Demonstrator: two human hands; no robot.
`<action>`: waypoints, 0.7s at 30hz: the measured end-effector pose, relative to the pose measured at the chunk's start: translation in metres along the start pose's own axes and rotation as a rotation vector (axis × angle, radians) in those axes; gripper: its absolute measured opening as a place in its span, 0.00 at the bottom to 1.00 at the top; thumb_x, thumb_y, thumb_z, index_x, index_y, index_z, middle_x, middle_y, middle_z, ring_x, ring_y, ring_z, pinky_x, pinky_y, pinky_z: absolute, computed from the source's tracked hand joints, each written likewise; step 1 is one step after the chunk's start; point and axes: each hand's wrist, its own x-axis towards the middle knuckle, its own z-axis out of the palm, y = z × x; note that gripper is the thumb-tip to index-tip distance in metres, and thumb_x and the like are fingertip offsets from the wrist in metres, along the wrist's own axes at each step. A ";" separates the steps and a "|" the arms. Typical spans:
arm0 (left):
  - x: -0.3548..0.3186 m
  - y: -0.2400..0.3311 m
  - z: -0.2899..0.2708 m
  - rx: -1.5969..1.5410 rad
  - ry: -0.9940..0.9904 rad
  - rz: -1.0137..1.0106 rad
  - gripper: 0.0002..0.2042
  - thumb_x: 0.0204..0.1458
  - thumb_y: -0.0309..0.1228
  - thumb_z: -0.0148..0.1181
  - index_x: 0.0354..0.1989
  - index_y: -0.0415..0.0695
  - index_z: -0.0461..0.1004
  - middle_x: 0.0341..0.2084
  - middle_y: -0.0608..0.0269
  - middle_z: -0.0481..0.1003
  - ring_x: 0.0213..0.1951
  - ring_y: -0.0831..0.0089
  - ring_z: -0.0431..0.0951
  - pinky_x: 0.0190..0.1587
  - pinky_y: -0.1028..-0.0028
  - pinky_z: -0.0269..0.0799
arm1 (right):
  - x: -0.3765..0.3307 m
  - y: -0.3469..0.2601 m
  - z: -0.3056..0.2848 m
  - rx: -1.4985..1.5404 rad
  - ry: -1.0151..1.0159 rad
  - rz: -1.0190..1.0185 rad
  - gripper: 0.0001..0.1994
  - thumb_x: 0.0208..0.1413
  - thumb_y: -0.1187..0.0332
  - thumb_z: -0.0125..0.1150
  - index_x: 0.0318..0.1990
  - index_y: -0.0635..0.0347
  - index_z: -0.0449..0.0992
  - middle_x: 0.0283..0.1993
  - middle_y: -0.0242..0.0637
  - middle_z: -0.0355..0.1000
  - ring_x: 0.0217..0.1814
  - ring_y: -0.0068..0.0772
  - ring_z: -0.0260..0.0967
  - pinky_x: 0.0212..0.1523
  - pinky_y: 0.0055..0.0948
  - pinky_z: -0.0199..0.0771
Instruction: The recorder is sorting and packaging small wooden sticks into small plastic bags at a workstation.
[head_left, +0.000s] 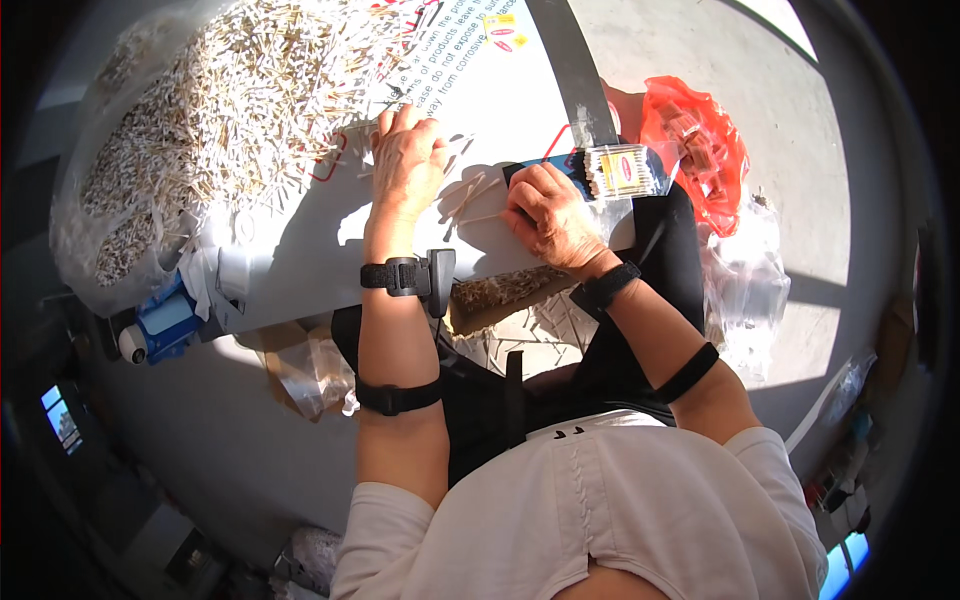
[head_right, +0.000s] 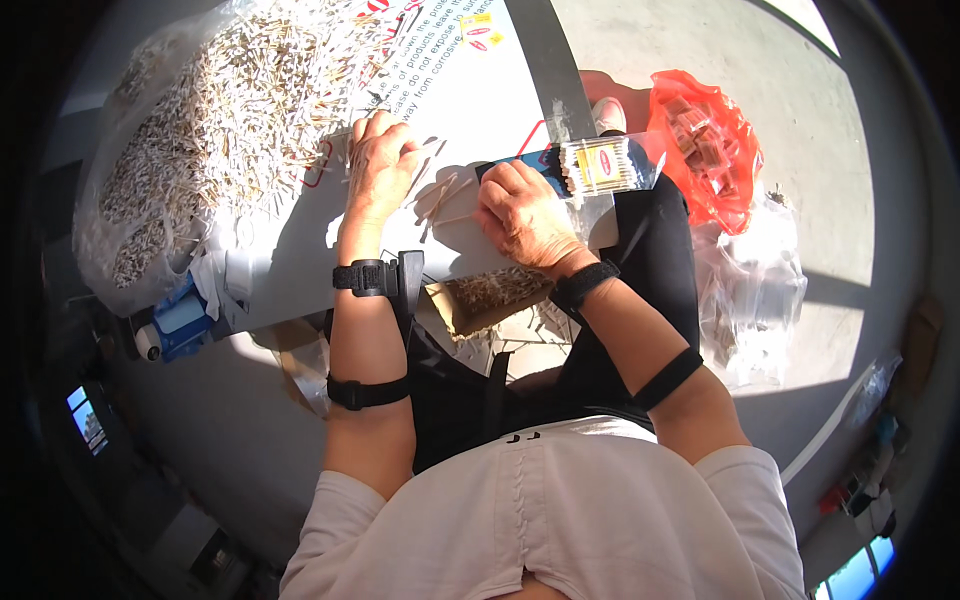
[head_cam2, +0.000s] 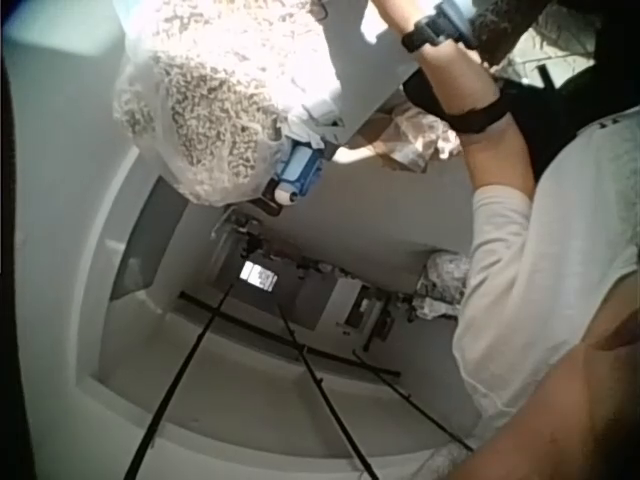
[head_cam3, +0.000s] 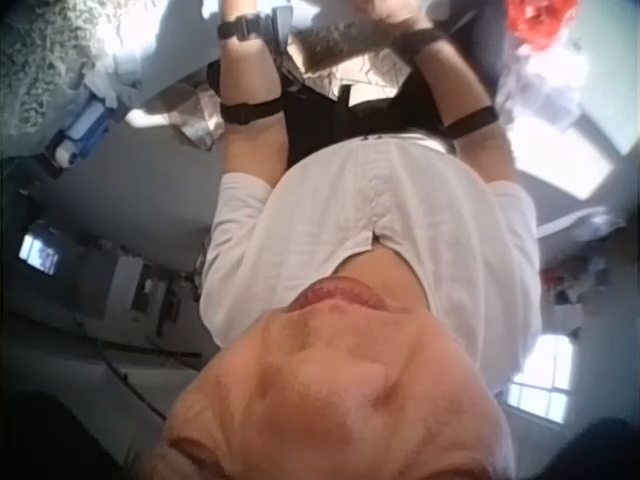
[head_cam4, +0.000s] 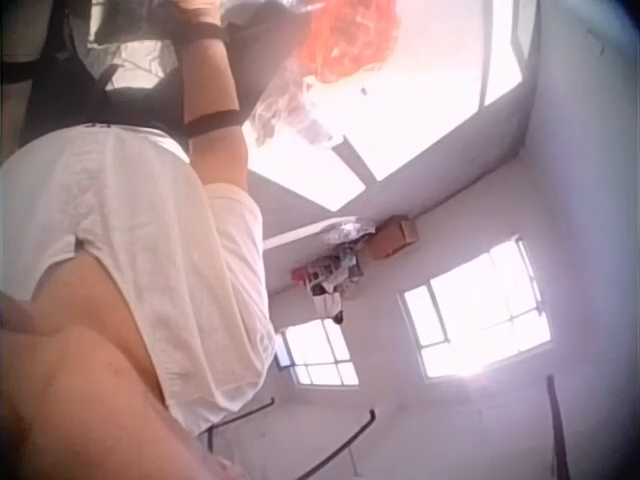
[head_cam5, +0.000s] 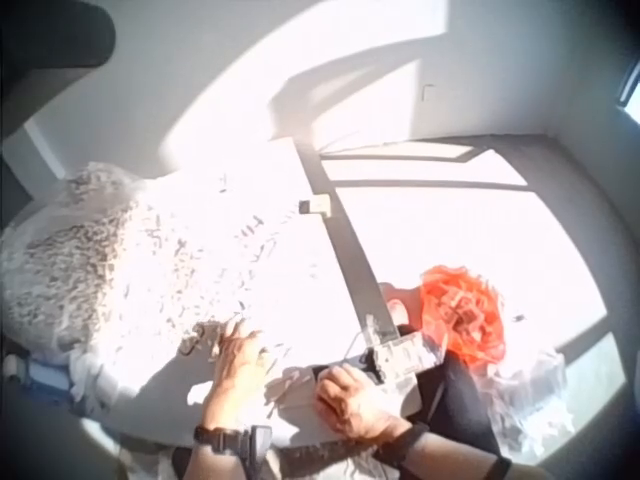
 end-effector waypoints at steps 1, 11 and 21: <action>-0.007 -0.001 -0.003 0.003 -0.001 -0.003 0.07 0.39 0.21 0.64 0.27 0.45 0.74 0.34 0.64 0.69 0.44 0.59 0.67 0.49 0.60 0.62 | 0.001 0.000 0.002 0.004 -0.001 -0.002 0.09 0.45 0.70 0.65 0.31 0.59 0.70 0.39 0.38 0.67 0.44 0.46 0.65 0.47 0.40 0.68; -0.125 0.062 -0.027 -0.428 -0.220 -0.099 0.07 0.40 0.20 0.63 0.27 0.43 0.74 0.31 0.61 0.72 0.40 0.57 0.70 0.45 0.64 0.67 | -0.003 0.004 -0.002 0.015 0.018 -0.002 0.09 0.43 0.69 0.66 0.32 0.57 0.73 0.40 0.36 0.68 0.45 0.44 0.66 0.46 0.40 0.69; -0.037 0.032 0.010 0.100 0.129 -0.239 0.08 0.45 0.28 0.65 0.31 0.40 0.73 0.31 0.53 0.72 0.41 0.53 0.70 0.46 0.58 0.66 | 0.001 0.003 0.001 0.013 0.022 -0.051 0.06 0.45 0.71 0.65 0.32 0.57 0.76 0.39 0.35 0.69 0.43 0.43 0.68 0.44 0.38 0.70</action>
